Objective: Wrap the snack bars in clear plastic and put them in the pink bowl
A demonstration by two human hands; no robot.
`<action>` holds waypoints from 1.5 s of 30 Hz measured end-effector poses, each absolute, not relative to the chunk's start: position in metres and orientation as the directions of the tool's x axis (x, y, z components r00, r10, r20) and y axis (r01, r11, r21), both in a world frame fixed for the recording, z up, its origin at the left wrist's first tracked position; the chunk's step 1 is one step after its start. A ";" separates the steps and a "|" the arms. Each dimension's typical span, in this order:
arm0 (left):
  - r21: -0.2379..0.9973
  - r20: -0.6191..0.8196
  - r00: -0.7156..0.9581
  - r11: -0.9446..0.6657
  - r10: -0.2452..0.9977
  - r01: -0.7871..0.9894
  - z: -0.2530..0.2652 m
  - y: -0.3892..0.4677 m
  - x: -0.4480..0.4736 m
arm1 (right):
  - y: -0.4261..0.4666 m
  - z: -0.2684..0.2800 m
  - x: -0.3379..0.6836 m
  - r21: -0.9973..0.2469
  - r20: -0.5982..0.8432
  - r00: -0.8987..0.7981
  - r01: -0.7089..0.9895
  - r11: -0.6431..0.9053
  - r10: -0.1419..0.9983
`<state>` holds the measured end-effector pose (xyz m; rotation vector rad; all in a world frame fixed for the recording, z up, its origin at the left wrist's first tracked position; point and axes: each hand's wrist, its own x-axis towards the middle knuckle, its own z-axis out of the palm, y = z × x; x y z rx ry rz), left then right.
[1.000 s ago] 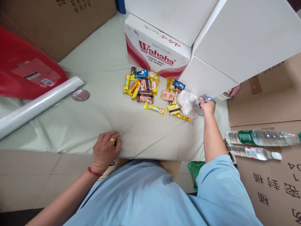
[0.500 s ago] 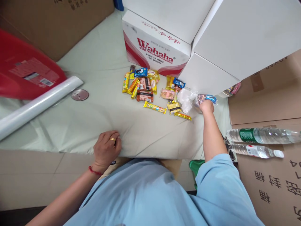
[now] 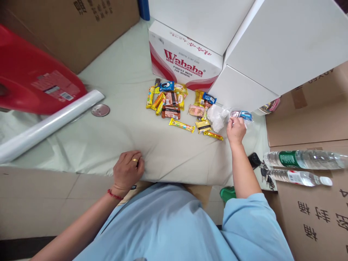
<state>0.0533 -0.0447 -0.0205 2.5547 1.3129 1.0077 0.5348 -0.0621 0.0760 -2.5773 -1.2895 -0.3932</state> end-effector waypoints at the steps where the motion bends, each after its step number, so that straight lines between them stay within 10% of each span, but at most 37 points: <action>1: 0.371 0.508 0.410 -0.622 0.758 0.690 -0.021 -0.045 0.053 | -0.062 0.072 0.530 -0.096 0.310 0.540 0.837 -0.539 0.783; 10: 0.459 0.444 0.365 -0.557 0.818 0.692 -0.027 -0.046 0.054 | -0.049 0.054 0.505 -0.507 0.251 0.592 0.754 -0.417 0.766; 15: 0.592 0.399 0.267 -0.469 0.877 0.655 -0.017 -0.047 0.055 | -0.089 0.058 0.456 -0.998 0.054 0.811 0.065 0.003 0.582; 22: 0.982 -0.110 0.476 0.022 0.872 0.187 0.021 -0.059 0.101 | -0.162 0.028 0.343 -0.818 -0.441 0.590 -0.574 -0.032 0.676; 28: 0.914 -0.279 0.723 0.405 0.632 -0.001 0.031 -0.075 0.157 | -0.168 0.042 0.305 -0.867 -0.422 0.493 -0.466 -0.179 0.761; 39: 0.892 -0.408 0.429 0.451 0.806 0.000 0.027 -0.074 0.125 | -0.128 0.060 0.410 -0.958 -0.197 0.737 -0.284 0.031 0.647; 45: 0.824 -0.479 0.349 0.549 0.806 -0.138 0.027 -0.079 0.134 | -0.134 0.074 0.372 -0.987 0.039 0.621 0.149 -0.068 0.782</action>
